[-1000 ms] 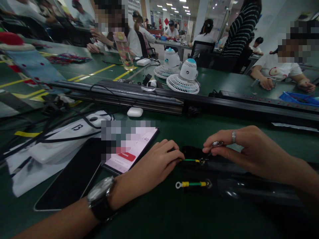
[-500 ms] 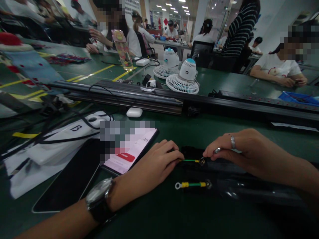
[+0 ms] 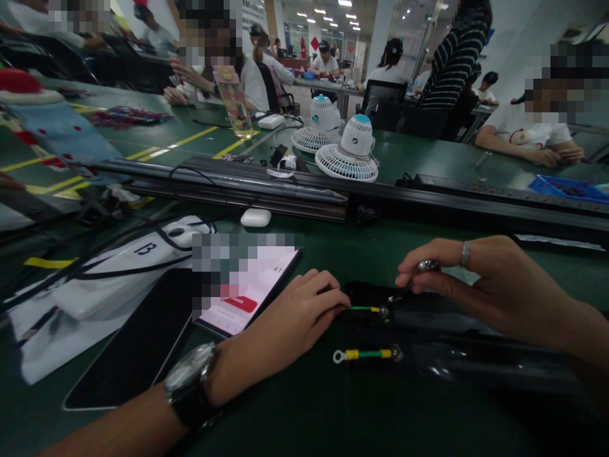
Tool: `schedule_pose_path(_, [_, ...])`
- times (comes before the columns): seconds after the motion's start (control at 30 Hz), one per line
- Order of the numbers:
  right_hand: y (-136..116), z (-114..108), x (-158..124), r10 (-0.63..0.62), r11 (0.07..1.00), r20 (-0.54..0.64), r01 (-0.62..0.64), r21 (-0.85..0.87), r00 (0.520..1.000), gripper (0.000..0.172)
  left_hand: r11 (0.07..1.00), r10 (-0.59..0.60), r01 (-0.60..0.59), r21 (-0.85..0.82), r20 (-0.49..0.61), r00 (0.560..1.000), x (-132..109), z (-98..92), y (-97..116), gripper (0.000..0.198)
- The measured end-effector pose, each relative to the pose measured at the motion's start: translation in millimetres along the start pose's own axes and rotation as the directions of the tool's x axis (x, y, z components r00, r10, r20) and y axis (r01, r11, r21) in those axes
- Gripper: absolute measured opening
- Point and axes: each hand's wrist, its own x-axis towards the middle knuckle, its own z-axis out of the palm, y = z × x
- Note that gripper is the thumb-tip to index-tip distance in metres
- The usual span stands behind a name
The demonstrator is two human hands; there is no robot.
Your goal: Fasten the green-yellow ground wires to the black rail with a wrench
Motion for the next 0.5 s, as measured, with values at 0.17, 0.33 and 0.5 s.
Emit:
schedule_pose_path(0.17, [5,1,-12,0.057,0.998,-0.126,-0.058,-0.007,0.990,0.017,1.000,0.003,-0.003,0.007,0.002,1.000,0,-1.7,2,0.026])
schedule_pose_path(0.33, [19,18,-40,0.105,0.994,-0.249,-0.092,0.066,0.963,0.021,1.000,0.012,-0.012,0.001,-0.033,0.999,-1,-4.9,3,0.030])
schedule_pose_path(0.5, [26,29,-62,0.177,0.974,-0.373,-0.107,0.200,0.911,0.017,0.992,0.106,-0.101,0.074,-0.076,0.991,2,-10.4,1,0.034])
